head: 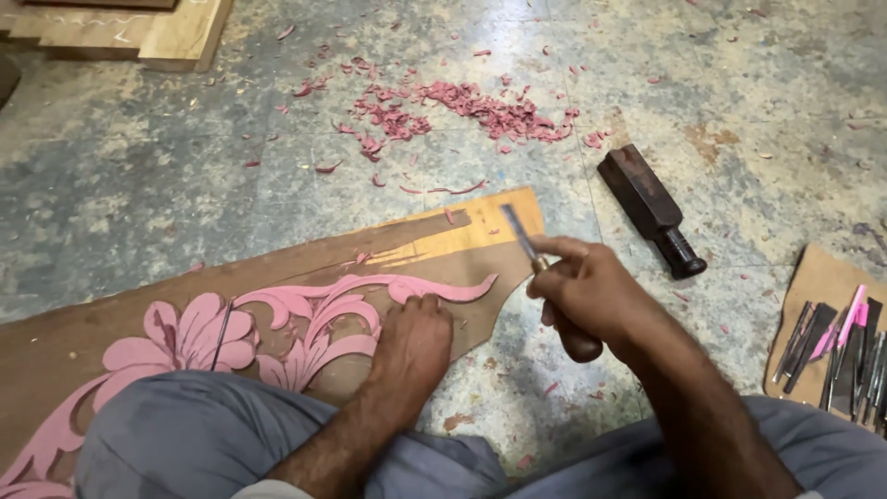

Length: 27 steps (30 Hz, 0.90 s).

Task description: The person carves decorative patterns into a piece of wood using various chisels and a mallet. The person hammers a chisel with a mallet to remove larger pieces of wood and uses smaller hand chisels for detailed finishing of the floral designs.

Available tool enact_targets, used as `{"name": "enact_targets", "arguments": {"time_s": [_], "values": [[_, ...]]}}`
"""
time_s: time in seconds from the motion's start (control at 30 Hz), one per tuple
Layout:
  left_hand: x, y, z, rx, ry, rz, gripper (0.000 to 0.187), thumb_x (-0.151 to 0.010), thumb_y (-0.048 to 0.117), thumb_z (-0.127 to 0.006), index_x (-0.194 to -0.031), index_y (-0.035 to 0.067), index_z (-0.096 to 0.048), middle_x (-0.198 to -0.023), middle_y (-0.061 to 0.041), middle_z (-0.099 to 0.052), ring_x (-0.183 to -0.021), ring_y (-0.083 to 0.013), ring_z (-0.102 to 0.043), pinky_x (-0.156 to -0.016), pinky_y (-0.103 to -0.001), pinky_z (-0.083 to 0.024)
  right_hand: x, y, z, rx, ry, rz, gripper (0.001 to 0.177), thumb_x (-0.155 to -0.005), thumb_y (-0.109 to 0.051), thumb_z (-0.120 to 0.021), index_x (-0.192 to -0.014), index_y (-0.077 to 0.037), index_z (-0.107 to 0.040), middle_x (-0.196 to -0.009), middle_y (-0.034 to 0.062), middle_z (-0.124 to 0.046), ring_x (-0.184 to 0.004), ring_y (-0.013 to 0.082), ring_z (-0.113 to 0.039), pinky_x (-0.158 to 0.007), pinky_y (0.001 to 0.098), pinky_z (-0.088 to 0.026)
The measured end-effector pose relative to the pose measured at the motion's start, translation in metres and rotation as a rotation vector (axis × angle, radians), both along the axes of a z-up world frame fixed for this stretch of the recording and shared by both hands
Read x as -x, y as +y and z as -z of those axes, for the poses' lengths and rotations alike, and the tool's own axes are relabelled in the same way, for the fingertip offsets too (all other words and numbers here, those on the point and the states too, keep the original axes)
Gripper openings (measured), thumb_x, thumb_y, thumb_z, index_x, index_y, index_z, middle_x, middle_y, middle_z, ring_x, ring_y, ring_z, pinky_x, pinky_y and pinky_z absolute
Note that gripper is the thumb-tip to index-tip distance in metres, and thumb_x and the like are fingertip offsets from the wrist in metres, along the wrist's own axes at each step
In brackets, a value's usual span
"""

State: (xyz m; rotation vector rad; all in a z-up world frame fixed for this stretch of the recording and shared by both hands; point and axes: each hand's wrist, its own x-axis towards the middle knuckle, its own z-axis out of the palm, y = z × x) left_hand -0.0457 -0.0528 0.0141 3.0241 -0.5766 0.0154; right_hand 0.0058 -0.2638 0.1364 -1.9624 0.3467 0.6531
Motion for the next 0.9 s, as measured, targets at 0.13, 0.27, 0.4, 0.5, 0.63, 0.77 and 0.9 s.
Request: {"name": "enact_targets", "arguments": {"time_s": [0.13, 0.27, 0.4, 0.5, 0.63, 0.77, 0.9], "values": [[-0.013, 0.010, -0.029, 0.116, 0.067, -0.012, 0.020, -0.079, 0.005, -0.066, -0.098, 0.006, -0.074, -0.103, -0.015, -0.068, -0.101, -0.0333, -0.064, -0.088, -0.045, -0.051, 0.006, 0.014, -0.005, 0.098, 0.096, -0.188, 0.052, -0.091, -0.014, -0.072, -0.141, -0.012, -0.061, -0.096, 0.0174, -0.073, -0.075, 0.0210, -0.064, -0.065, 0.0374, -0.055], [-0.037, 0.031, -0.067, 0.304, -0.285, 0.095, 0.035, -0.069, 0.004, -0.066, -0.103, 0.004, -0.076, -0.103, -0.015, -0.070, -0.097, -0.0368, -0.065, -0.083, -0.049, -0.050, -0.005, 0.018, -0.014, 0.247, -0.029, -0.510, 0.053, -0.089, -0.016, -0.070, -0.141, -0.011, -0.057, -0.118, 0.0115, -0.074, -0.095, 0.0205, -0.072, -0.083, 0.0354, -0.061], [-0.063, 0.037, -0.082, 0.323, -0.212, 0.207, 0.022, -0.078, 0.011, -0.069, -0.097, 0.003, -0.077, -0.098, -0.014, -0.072, -0.096, -0.0366, -0.064, -0.082, -0.047, -0.050, -0.033, 0.024, -0.041, 0.346, -0.191, -0.685, 0.053, -0.085, -0.015, -0.074, -0.137, -0.012, -0.064, -0.117, 0.0069, -0.075, -0.097, 0.0185, -0.074, -0.086, 0.0357, -0.062], [-0.084, 0.038, -0.080, 0.268, 0.121, 0.136, 0.014, -0.086, 0.015, -0.068, -0.094, 0.009, -0.078, -0.093, -0.013, -0.074, -0.094, -0.0345, -0.067, -0.083, -0.046, -0.052, -0.055, 0.034, -0.066, 0.464, -0.268, -0.662, 0.037, -0.086, -0.021, -0.078, -0.122, -0.013, -0.073, -0.102, 0.0068, -0.078, -0.088, 0.0190, -0.074, -0.079, 0.0362, -0.062], [-0.100, 0.031, -0.061, 0.463, 0.483, 0.041, 0.025, -0.083, 0.014, -0.066, -0.105, 0.013, -0.077, -0.091, -0.016, -0.076, -0.085, -0.0307, -0.073, -0.078, -0.043, -0.056, -0.076, 0.042, -0.069, 0.400, -0.469, -0.494, 0.024, -0.082, -0.019, -0.080, -0.102, -0.006, -0.074, -0.089, 0.0074, -0.079, -0.080, 0.0162, -0.073, -0.072, 0.0344, -0.058], [-0.098, 0.024, -0.040, 0.722, 0.512, 0.081, 0.025, -0.079, 0.013, -0.066, -0.102, 0.008, -0.074, -0.090, -0.012, -0.077, -0.084, -0.0263, -0.075, -0.074, -0.041, -0.056, -0.085, 0.048, -0.045, 0.369, -0.557, -0.477, 0.025, -0.083, -0.020, -0.080, -0.101, -0.006, -0.070, -0.086, 0.0072, -0.077, -0.079, 0.0149, -0.072, -0.070, 0.0338, -0.056], [-0.099, 0.022, -0.036, 0.646, 0.602, -0.014, 0.023, -0.083, 0.014, -0.067, -0.105, 0.010, -0.070, -0.081, -0.011, -0.072, -0.076, -0.0262, -0.070, -0.068, -0.042, -0.053, -0.099, 0.052, -0.027, 0.395, -0.531, -0.502, 0.027, -0.084, -0.021, -0.079, -0.105, -0.007, -0.069, -0.087, 0.0069, -0.076, -0.079, 0.0150, -0.072, -0.069, 0.0342, -0.057]]}}
